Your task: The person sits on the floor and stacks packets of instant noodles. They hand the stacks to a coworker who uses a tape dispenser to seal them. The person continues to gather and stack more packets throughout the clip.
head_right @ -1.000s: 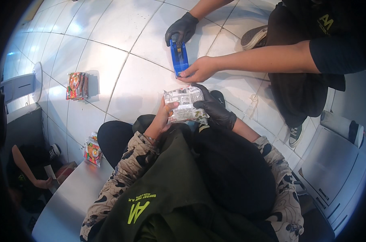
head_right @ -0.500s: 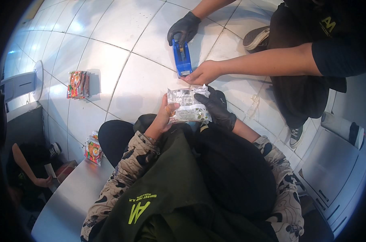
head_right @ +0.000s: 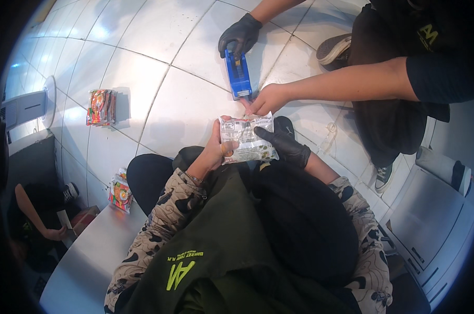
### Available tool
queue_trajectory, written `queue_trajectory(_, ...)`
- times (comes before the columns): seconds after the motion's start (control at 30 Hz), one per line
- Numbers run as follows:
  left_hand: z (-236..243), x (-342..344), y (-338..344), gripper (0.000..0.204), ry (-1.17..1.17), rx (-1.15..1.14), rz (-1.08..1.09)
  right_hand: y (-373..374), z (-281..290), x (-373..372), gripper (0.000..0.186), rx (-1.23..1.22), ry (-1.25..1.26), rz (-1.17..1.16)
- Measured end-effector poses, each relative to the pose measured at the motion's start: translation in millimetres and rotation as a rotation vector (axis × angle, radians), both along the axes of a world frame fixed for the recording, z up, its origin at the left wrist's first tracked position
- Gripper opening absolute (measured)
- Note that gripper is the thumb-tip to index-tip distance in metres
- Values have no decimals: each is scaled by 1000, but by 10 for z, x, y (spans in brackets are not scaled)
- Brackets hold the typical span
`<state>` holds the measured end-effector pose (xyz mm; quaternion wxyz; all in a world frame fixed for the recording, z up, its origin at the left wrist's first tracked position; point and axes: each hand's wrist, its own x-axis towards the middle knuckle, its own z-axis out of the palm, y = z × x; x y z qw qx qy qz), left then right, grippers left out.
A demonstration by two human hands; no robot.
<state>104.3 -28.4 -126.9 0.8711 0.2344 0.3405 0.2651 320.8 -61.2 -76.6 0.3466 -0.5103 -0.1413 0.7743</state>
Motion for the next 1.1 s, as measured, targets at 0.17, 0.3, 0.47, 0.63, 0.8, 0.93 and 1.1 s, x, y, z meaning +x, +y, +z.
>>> queue_trajectory(0.17, 33, -22, -15, 107, 37, 49, -17, -28, -59, 43, 48, 149, -36, 65)
queue_trajectory(0.3, 58, -20, 104, 114, -3, 64, -138, -23, 48, 27, 50, 204, -123, 58)
queue_trajectory(0.47, 86, -18, 125, 106, -38, 169, -139, -89, -64, 49, 76, 351, -303, 29)
queue_trajectory(0.63, 89, -63, 147, 111, 49, 397, -161, -93, -229, 69, 99, 577, -412, 93)
queue_trajectory(0.8, -29, 71, 189, 106, 77, 573, -212, -243, -547, 207, 111, 708, -532, 127)
queue_trajectory(0.93, -181, -146, 109, 101, 231, 768, -139, -108, -789, 77, 112, 688, -427, 256)
queue_trajectory(1.1, -337, -129, 248, 107, 315, 843, -312, -49, -990, 123, 98, 900, -655, 437)
